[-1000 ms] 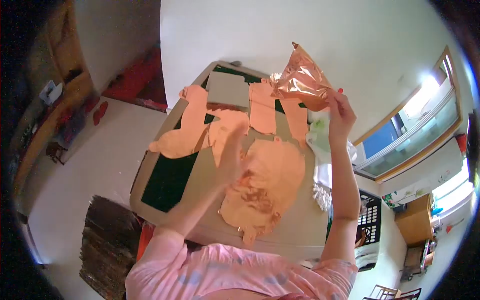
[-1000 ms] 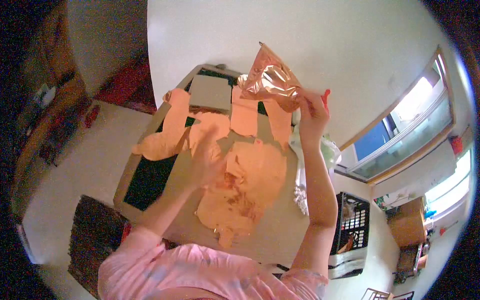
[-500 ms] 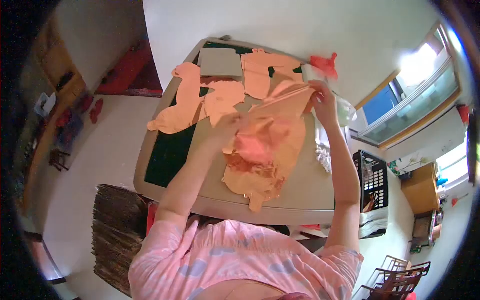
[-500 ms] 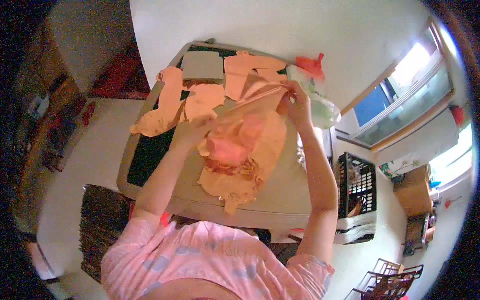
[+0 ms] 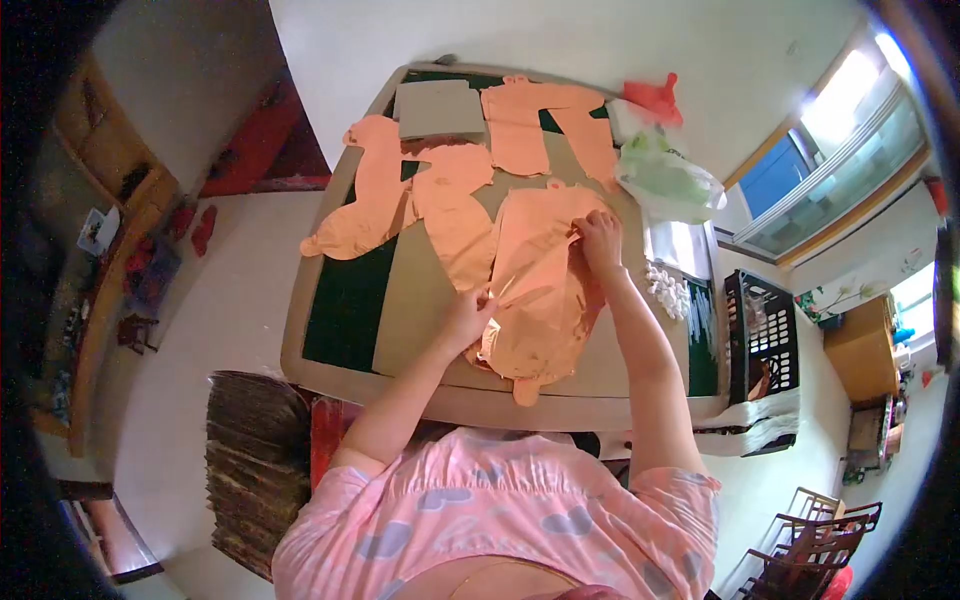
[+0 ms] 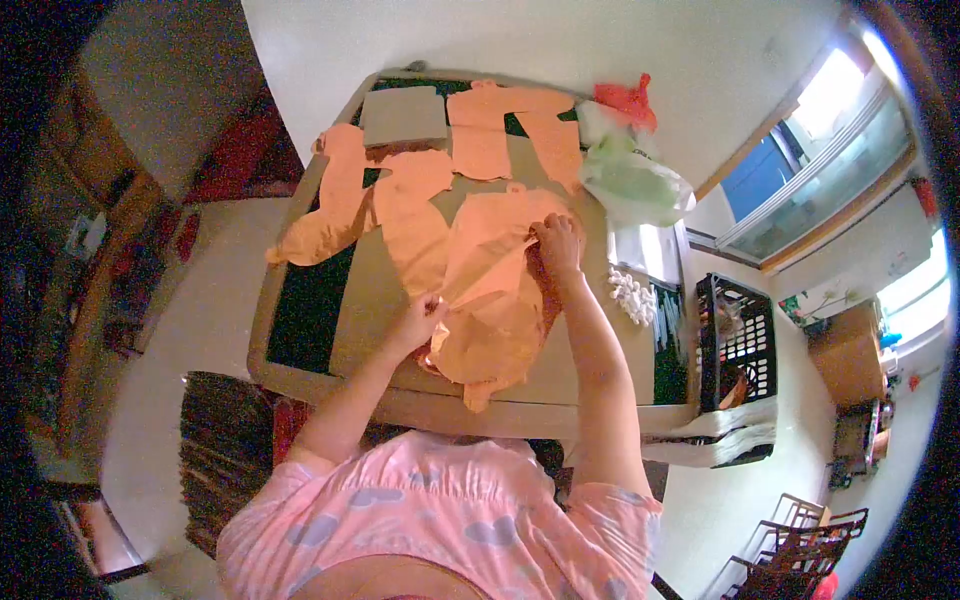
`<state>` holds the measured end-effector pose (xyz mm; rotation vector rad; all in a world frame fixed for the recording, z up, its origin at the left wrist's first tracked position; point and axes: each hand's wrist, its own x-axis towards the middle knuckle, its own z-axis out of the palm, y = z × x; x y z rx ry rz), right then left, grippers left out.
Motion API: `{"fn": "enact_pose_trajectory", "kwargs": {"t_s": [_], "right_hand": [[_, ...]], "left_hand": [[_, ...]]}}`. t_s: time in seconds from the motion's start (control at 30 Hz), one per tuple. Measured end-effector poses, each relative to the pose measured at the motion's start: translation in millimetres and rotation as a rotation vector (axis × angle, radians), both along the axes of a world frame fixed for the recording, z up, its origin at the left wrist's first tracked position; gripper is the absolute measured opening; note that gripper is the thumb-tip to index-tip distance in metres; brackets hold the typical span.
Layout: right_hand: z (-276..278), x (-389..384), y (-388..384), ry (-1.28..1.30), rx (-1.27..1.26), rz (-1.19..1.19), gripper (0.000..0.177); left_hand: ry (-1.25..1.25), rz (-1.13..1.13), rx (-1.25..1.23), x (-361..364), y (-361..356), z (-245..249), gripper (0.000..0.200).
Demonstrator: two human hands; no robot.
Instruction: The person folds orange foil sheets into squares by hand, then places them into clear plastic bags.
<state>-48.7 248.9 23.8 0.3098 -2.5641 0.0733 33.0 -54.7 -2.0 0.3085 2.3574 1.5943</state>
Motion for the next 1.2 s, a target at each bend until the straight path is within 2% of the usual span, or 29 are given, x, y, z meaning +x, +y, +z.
{"fn": "enact_pose_trajectory", "kwargs": {"t_s": [0.03, 0.13, 0.17, 0.23, 0.33, 0.37, 0.47, 0.53, 0.67, 0.83, 1.13, 1.2], "right_hand": [[-5.0, 1.1, -1.2, 0.008, -0.019, -0.008, 0.016], [-11.2, 2.1, -1.1, -0.066, -0.039, -0.023, 0.022], [-13.5, 4.5, -0.1, -0.110, -0.041, -0.026, 0.025], [-3.6, 21.3, -8.4, -0.099, -0.055, -0.111, 0.034], [7.9, 61.1, -18.7, -0.192, -0.198, -0.152, 0.045], [7.3, 74.9, -17.4, -0.232, -0.264, -0.155, 0.049], [-24.3, 116.6, -5.5, -0.228, -0.170, -0.166, 0.046], [-22.9, 135.0, -8.9, -0.222, -0.235, -0.163, 0.044], [-14.2, 139.3, -17.9, -0.144, -0.342, -0.152, 0.039], [-7.2, 138.7, -20.8, -0.116, -0.283, -0.108, 0.038], [-6.1, 141.6, -23.4, -0.194, -0.229, -0.166, 0.036], [-7.9, 140.5, -22.1, -0.188, -0.249, -0.161, 0.035]], "left_hand": [[-0.022, 0.013, 0.001, -0.4, -0.1, -6.5, 0.021], [0.150, 0.116, 0.153, 7.9, 1.3, -7.9, 0.027], [0.165, 0.117, 0.035, 10.7, -0.7, -6.0, 0.029], [0.187, 0.120, -0.203, 19.3, -8.0, 30.3, 0.034], [0.519, 0.128, -0.317, 31.7, -31.4, 34.4, 0.038], [0.558, 0.100, -0.334, 35.6, -38.9, 35.9, 0.040], [0.647, 0.069, -0.352, 57.7, -60.8, 28.1, 0.046], [0.677, 0.115, -0.330, 72.9, -72.7, 11.4, 0.049], [0.584, 0.191, -0.268, 81.3, -73.4, 12.8, 0.047], [0.559, 0.231, -0.292, 78.9, -69.8, 21.2, 0.046], [0.728, -0.014, -0.506, 81.1, -67.5, 20.6, 0.042], [0.733, -0.099, -0.493, 87.3, -58.7, 30.0, 0.043]]}}
